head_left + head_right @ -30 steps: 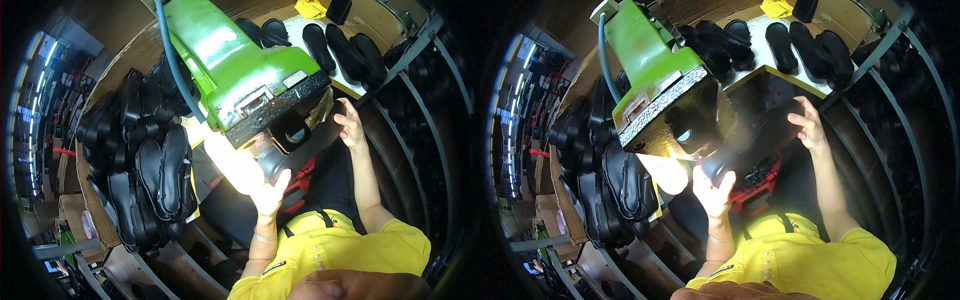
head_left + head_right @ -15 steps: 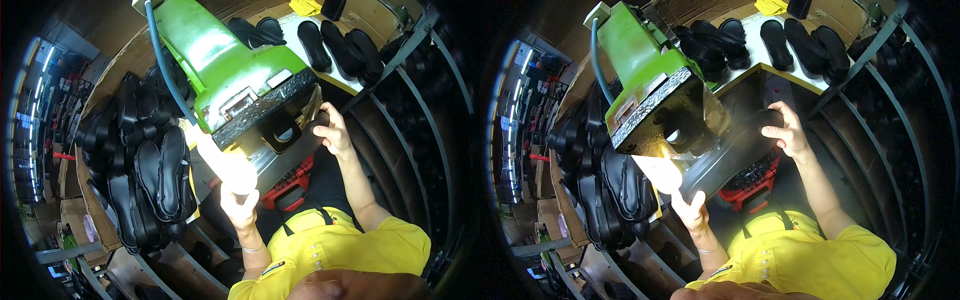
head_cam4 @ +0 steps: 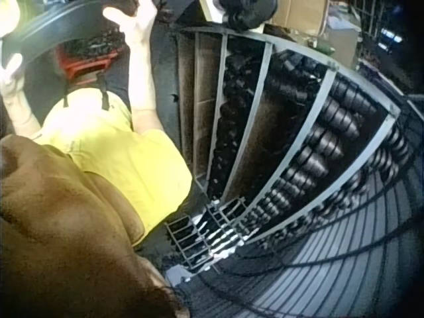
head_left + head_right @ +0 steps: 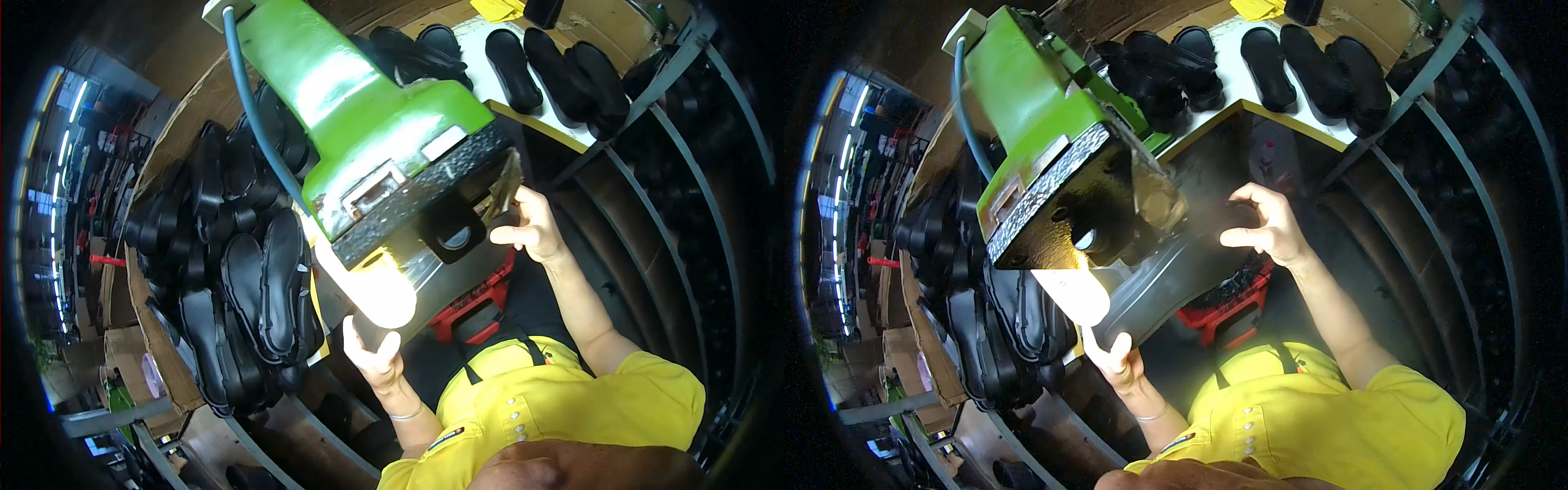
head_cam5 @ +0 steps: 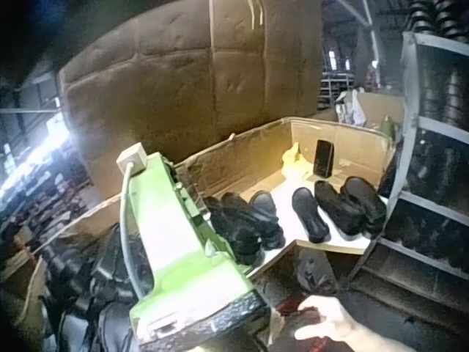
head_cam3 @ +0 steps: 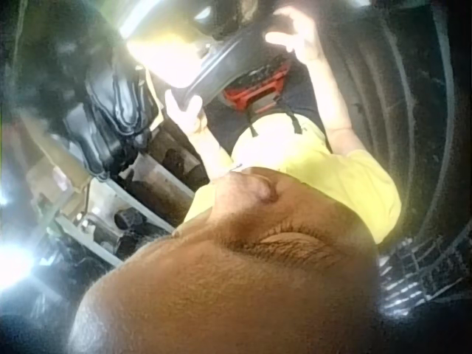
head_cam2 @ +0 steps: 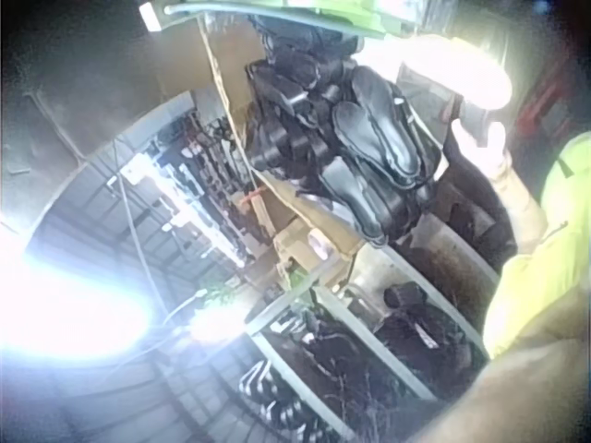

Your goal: The recorder is using a buffing machine to polish black shoes.

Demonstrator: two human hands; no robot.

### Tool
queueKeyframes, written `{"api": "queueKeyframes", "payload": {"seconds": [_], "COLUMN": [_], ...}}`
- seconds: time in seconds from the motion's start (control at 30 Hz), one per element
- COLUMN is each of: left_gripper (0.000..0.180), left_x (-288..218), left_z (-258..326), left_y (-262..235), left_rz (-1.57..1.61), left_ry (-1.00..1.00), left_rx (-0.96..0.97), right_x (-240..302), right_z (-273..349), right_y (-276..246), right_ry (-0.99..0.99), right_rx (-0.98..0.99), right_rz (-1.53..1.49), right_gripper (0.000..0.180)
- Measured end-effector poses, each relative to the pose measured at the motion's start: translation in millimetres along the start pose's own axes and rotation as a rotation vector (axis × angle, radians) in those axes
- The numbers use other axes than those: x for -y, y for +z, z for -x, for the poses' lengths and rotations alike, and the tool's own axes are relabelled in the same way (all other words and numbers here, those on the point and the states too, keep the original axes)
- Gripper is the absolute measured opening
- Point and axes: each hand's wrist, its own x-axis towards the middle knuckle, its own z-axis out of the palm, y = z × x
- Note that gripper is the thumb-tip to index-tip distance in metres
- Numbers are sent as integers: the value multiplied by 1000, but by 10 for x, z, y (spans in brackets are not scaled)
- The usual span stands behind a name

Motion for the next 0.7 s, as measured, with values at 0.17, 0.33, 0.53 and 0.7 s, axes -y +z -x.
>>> {"api": "queueKeyframes", "payload": {"seconds": [0.17,0.33,0.53,0.7], "left_gripper": [48,49,43,32], "left_x": [46,12,-141,-29], "left_z": [94,-18,-320,-485], "left_y": [-296,-492,664,648], "left_rz": [126,-452,-1213,-1461], "left_ry": [-121,-176,397,920], "left_rx": [-34,295,348,382], "right_x": [-117,-117,-22,47], "right_z": [-36,-82,-73,-49], "right_y": [206,280,-61,-187], "right_ry": [-77,-261,-260,-127], "right_rx": [80,140,-54,-53], "right_rz": [87,224,-88,-131], "right_gripper": [39,43,39,38]}}
